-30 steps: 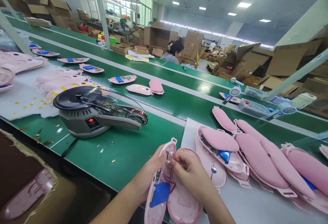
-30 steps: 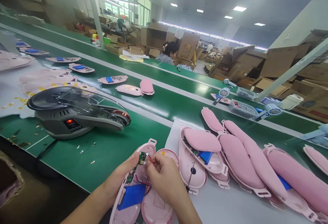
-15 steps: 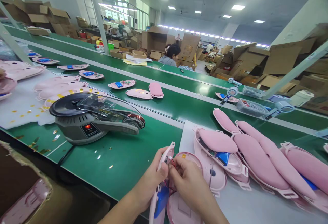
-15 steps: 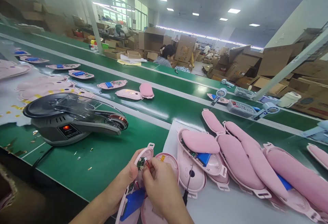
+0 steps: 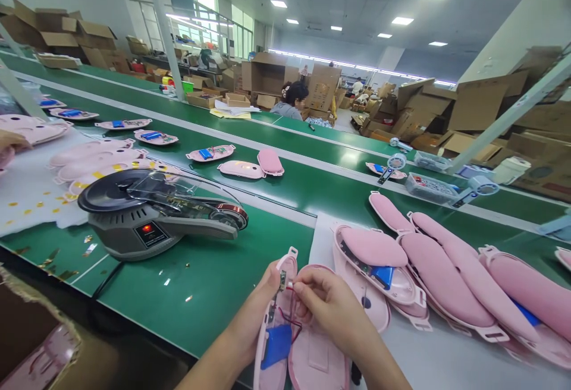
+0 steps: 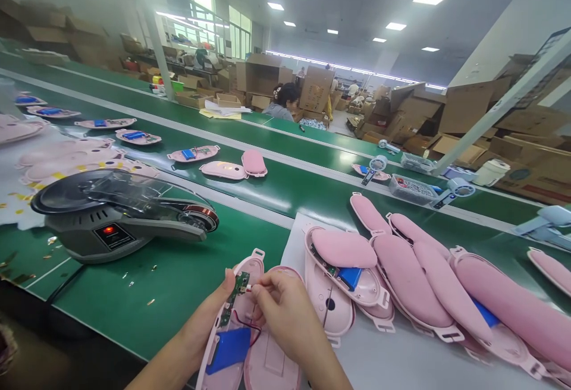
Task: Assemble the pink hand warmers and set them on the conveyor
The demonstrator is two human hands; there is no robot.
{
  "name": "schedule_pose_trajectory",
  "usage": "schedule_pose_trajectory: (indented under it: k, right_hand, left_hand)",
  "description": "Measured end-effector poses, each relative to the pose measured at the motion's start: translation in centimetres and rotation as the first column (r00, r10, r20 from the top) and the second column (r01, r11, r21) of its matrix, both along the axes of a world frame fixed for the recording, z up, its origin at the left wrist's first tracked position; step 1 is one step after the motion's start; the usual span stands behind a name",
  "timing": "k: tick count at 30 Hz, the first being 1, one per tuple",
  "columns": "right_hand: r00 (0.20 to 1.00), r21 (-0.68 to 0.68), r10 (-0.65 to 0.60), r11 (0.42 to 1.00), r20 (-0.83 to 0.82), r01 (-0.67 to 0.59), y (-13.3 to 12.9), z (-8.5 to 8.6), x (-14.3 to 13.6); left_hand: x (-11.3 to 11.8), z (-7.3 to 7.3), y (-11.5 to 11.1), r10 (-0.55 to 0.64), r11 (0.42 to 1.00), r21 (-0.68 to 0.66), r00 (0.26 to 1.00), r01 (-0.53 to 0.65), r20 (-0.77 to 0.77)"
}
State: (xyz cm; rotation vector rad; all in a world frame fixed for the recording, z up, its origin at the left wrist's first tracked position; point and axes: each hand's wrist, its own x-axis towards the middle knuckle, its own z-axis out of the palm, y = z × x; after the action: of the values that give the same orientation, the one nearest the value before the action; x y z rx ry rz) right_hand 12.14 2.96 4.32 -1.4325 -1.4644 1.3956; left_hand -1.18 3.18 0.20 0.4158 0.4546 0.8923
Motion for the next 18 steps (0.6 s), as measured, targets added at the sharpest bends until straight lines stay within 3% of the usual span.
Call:
schedule_pose_trajectory:
  k: [7, 18]
  right_hand:
    - [0.989, -0.018, 0.071, 0.997, 0.129, -0.069, -0.4, 0.0, -0.6]
    - [0.957, 0.021, 0.030, 0.999, 0.290, -0.037, -0.7, 0.7, -1.5]
  left_hand:
    - [-0.3, 0.5, -0.5, 0.071, 0.997, -0.012, 0.994, -0.073, -0.083]
    - [-0.6, 0.8, -1.6, 0.154, 0.987, 0.080, 0.975, -0.143, -0.162]
